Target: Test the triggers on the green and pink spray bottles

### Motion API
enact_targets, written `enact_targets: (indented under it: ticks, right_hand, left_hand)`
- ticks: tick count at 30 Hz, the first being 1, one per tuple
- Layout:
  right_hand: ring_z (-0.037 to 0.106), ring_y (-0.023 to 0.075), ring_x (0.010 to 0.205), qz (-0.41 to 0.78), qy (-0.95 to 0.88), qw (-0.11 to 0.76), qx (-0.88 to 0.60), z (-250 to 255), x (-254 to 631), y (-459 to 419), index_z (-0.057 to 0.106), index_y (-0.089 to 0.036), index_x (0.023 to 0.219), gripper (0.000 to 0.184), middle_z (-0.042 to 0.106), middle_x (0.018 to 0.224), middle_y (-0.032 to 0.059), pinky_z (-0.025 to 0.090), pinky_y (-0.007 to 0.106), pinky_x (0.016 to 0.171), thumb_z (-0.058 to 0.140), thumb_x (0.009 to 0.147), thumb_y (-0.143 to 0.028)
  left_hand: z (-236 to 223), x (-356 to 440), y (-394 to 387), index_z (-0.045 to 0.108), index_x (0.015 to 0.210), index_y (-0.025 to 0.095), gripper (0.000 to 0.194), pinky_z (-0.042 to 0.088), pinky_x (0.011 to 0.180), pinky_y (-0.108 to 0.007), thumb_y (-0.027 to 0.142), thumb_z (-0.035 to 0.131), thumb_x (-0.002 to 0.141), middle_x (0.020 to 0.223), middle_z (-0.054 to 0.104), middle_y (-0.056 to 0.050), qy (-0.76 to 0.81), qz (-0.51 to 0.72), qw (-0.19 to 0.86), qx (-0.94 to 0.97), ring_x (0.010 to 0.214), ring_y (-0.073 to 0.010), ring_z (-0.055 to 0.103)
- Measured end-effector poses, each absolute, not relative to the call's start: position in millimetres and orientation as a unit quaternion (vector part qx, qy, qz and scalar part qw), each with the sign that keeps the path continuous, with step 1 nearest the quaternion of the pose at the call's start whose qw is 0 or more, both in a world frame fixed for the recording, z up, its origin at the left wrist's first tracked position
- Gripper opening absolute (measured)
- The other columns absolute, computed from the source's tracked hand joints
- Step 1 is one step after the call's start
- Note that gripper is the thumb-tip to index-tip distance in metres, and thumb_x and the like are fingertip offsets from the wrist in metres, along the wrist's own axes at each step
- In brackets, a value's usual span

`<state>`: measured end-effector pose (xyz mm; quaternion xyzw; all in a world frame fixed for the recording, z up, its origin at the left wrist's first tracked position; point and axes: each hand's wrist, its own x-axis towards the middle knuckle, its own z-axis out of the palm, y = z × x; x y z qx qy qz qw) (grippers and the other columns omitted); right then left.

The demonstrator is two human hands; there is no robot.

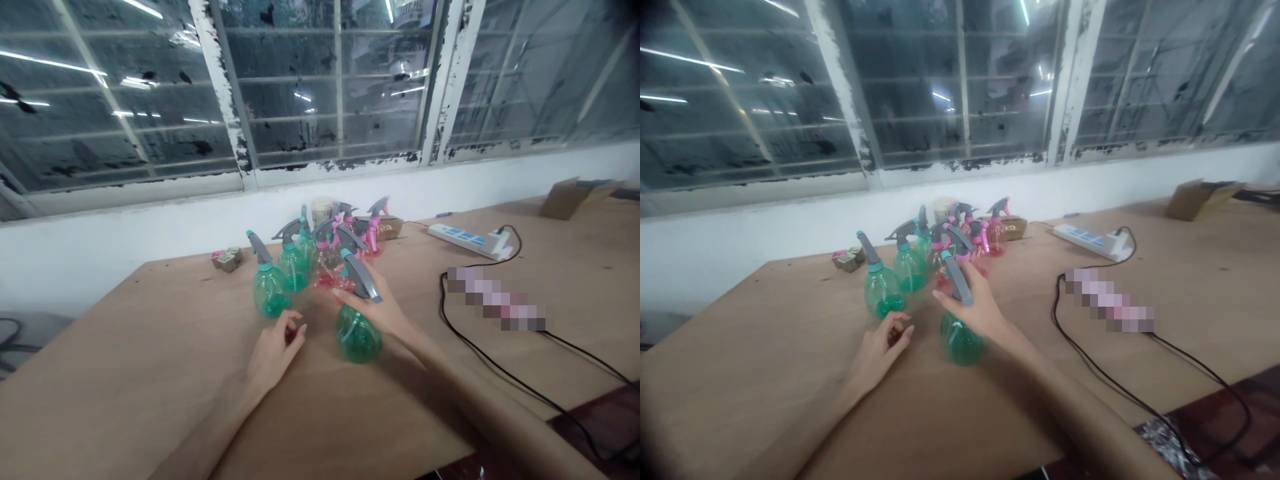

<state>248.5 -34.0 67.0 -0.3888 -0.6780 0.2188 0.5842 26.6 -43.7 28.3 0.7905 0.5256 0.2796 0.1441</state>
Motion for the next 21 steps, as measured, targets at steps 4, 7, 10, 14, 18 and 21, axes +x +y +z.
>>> enact_targets:
  ticks: [4, 7, 10, 14, 18, 21]
  right_hand:
    - [0.059, 0.0198, 0.084, 0.219, -0.670, 0.595, -0.386, 63.0, 246.9, -34.0, 0.053, -0.024, 0.107, 0.037, 0.061, 0.098, 0.0040, 0.048, 0.037, 0.078, 0.066, 0.074, -0.035]
    - [0.059, 0.0201, 0.086, 0.235, -0.669, 0.594, -0.380, 60.8, 246.7, -33.5, 0.052, -0.024, 0.109, 0.038, 0.061, 0.097, 0.0041, 0.048, 0.038, 0.079, 0.065, 0.075, -0.035]
    - [0.059, 0.0198, 0.085, 0.251, -0.667, 0.589, -0.381, 59.2, 247.0, -32.2, 0.053, -0.024, 0.109, 0.038, 0.061, 0.097, 0.0043, 0.048, 0.038, 0.079, 0.065, 0.075, -0.036]
    - [0.059, 0.0193, 0.085, 0.259, -0.665, 0.590, -0.378, 60.1, 246.9, -31.5, 0.052, -0.024, 0.110, 0.039, 0.061, 0.101, 0.0047, 0.049, 0.036, 0.078, 0.065, 0.075, -0.035]
    - [0.059, 0.0186, 0.084, 0.256, -0.666, 0.596, -0.369, 62.8, 245.7, -32.8, 0.053, -0.023, 0.108, 0.036, 0.060, 0.099, 0.0044, 0.049, 0.035, 0.076, 0.064, 0.075, -0.034]
    - [0.059, 0.0173, 0.077, 0.259, -0.662, 0.597, -0.371, 63.4, 244.9, -33.4, 0.053, -0.023, 0.107, 0.035, 0.060, 0.093, 0.0035, 0.049, 0.034, 0.072, 0.064, 0.076, -0.034]
  left_hand:
    - [28.8, 27.0, -44.3, 0.047, 0.099, 0.023, 0.018, 0.039, 0.058, -0.024, 0.035, 0.040, 0.088, 0.070, 0.055, 0.005, 0.525, 0.276, 0.145, 0.792, 0.058, -0.0133, 0.054]
    - [29.4, 27.4, -44.7, 0.048, 0.099, 0.023, 0.018, 0.039, 0.058, -0.024, 0.035, 0.040, 0.088, 0.069, 0.055, 0.005, 0.525, 0.277, 0.141, 0.792, 0.058, -0.0133, 0.054]
    - [29.5, 27.3, -44.4, 0.050, 0.096, 0.023, 0.017, 0.040, 0.058, -0.025, 0.035, 0.041, 0.087, 0.070, 0.057, 0.004, 0.523, 0.274, 0.139, 0.795, 0.059, -0.0135, 0.055]
    - [29.9, 27.0, -43.9, 0.054, 0.089, 0.023, 0.016, 0.041, 0.059, -0.025, 0.034, 0.042, 0.087, 0.071, 0.061, 0.003, 0.519, 0.266, 0.138, 0.800, 0.061, -0.0142, 0.057]
    - [30.4, 26.7, -44.0, 0.055, 0.085, 0.022, 0.018, 0.041, 0.059, -0.024, 0.034, 0.041, 0.088, 0.070, 0.062, 0.003, 0.515, 0.262, 0.139, 0.804, 0.060, -0.0138, 0.057]
    - [30.8, 26.6, -44.3, 0.056, 0.084, 0.022, 0.020, 0.041, 0.058, -0.024, 0.034, 0.041, 0.088, 0.071, 0.063, 0.003, 0.519, 0.258, 0.134, 0.804, 0.060, -0.0137, 0.058]
